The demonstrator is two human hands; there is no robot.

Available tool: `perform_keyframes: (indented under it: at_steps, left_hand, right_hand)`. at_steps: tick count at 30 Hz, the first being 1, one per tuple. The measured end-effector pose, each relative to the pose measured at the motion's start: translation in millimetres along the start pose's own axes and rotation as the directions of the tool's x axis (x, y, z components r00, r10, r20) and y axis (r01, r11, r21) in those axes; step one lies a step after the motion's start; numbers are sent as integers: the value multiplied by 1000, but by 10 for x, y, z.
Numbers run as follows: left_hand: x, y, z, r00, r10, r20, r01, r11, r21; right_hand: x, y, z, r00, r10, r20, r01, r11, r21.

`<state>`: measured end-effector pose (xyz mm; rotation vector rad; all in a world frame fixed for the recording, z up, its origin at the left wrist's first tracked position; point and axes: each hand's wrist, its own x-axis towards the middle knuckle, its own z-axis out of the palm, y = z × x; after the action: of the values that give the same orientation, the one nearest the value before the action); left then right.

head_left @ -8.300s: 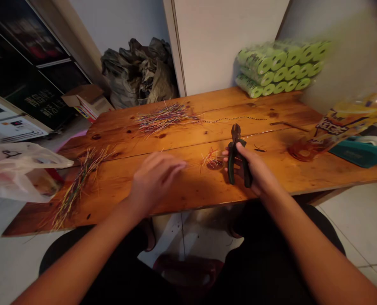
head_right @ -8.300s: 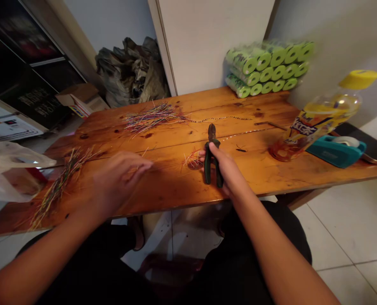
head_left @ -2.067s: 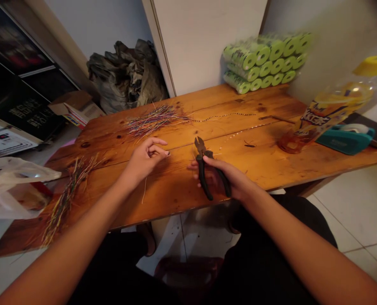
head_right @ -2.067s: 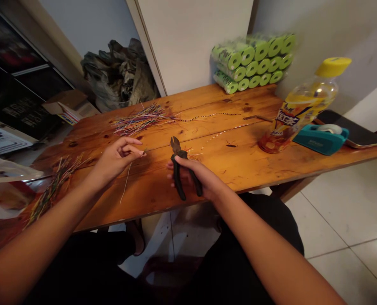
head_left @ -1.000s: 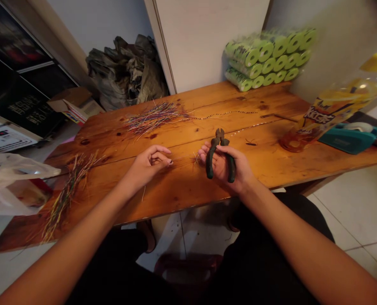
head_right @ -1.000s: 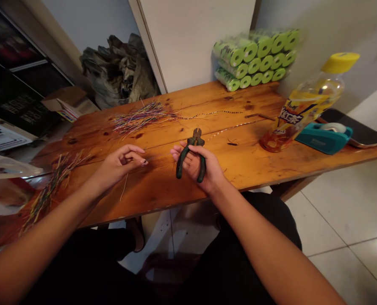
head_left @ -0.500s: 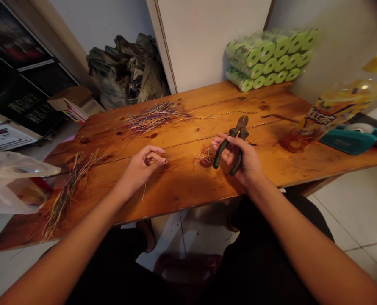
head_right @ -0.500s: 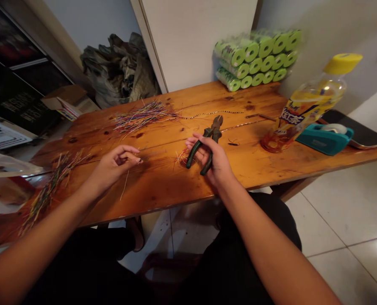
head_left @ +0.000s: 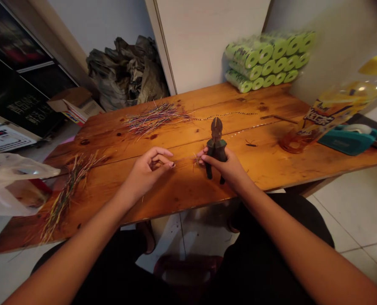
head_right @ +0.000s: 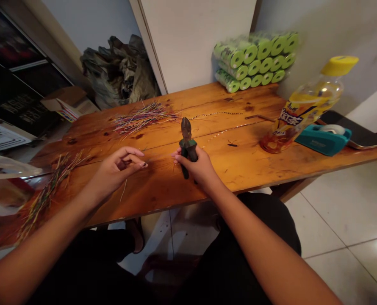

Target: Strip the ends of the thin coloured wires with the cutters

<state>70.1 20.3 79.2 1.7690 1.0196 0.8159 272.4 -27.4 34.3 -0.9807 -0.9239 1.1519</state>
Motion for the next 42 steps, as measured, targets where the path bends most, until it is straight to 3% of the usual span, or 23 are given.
perform_keyframes:
  at_steps: [7,12,17,23,25,28,32,36,42]
  left_hand:
    - [-37,-7,8,999,-10,34,11,1000,-18]
    - [-57,-26,-11,999,-37,32,39,998,-52]
    - [-26,-75,-10,998,-70,-7,69,994,-90]
    - [13,-122,-1,996,-62,-70,55,993,-100]
    - [31,-127,2,994,-52,-94,41,993,-110]
    - [61,-118,15,989,-31,-142,13,992,-127]
    - [84,-74,37,986,-18,-166,-2,992,-125]
    - [89,-40,54,985,2,-170,-22,993,-114]
    - [111,-37,80,993,13,-119,-23,997,-78]
  right_hand:
    - [35,-32,0,998,5,-66,-2,999,51]
    - [175,12,-167,969,-40,-243,23,997,-76]
    - [248,53,-285,967,-36,-251,-10,984,-179]
    - [179,-36,-265,969,32,-244,-27,999,21]
    - [123,-83,-239,979,83,-185,-74,996,58]
    - [12,-123,-175,979,205,8,-205,978,37]
    - [-143,-90,-57,915,327,236,-289,940,-182]
    - [-229,-28,36,884,381,270,-285,898,-335]
    - [-220,-7,70,901,328,284,-201,895,-398]
